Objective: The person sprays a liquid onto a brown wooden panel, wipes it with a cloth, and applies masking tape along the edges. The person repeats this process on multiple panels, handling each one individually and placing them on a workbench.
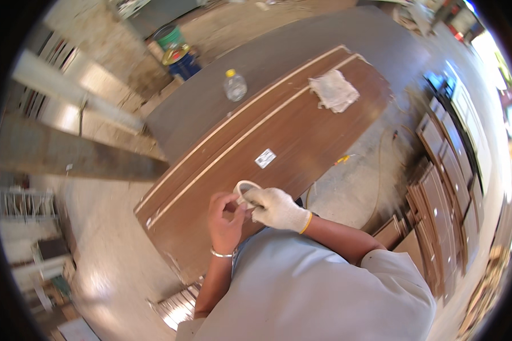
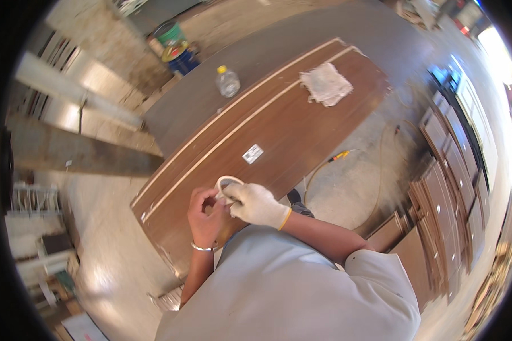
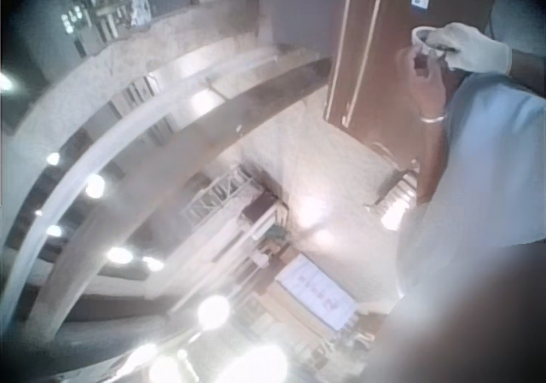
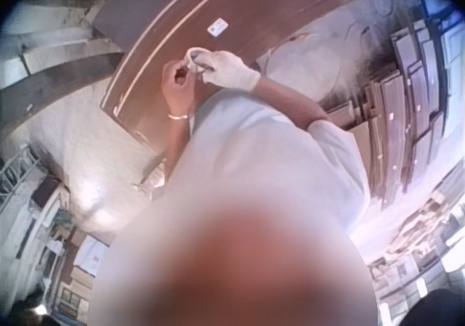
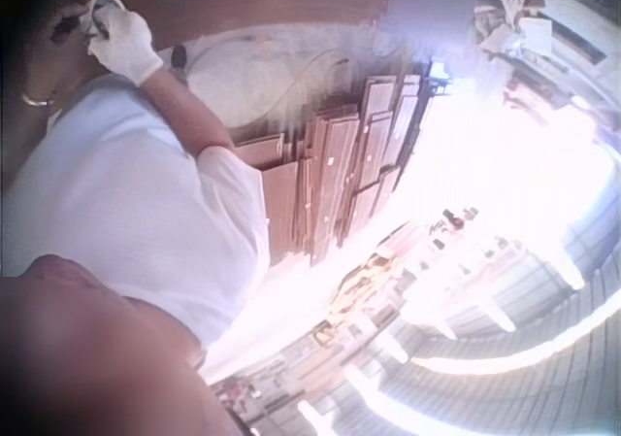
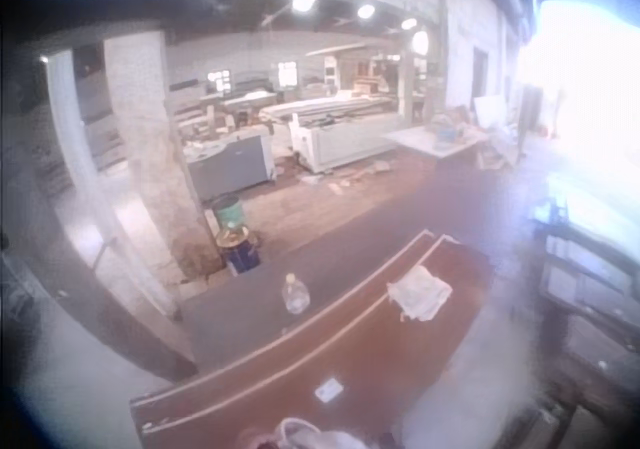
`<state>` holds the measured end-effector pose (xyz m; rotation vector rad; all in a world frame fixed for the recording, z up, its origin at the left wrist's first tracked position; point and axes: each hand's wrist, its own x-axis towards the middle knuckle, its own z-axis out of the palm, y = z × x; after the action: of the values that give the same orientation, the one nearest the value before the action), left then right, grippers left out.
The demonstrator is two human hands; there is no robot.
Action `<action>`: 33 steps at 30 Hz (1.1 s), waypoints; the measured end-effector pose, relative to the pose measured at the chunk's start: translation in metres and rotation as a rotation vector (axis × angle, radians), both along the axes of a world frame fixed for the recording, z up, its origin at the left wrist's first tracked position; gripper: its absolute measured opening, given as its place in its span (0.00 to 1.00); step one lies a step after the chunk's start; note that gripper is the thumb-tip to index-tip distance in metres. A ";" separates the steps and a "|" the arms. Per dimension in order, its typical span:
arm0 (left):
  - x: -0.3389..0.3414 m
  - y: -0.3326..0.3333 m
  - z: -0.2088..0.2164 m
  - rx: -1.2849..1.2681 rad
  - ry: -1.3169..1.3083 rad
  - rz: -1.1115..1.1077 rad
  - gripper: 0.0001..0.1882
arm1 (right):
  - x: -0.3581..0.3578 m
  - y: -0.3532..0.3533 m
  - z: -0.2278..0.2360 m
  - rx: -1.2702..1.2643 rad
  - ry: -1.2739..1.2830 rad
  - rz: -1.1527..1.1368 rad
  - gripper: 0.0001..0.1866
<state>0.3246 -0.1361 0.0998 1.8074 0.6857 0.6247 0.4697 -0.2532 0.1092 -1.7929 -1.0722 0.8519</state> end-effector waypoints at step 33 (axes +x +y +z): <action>0.231 -0.183 -0.015 0.026 0.019 -0.662 0.06 | 0.135 -0.251 -0.018 -0.158 0.285 -0.647 0.12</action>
<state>0.5555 -0.3190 0.0847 1.9178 0.0640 0.1705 0.6044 -0.5043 0.0915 -1.9066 -0.2124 0.7616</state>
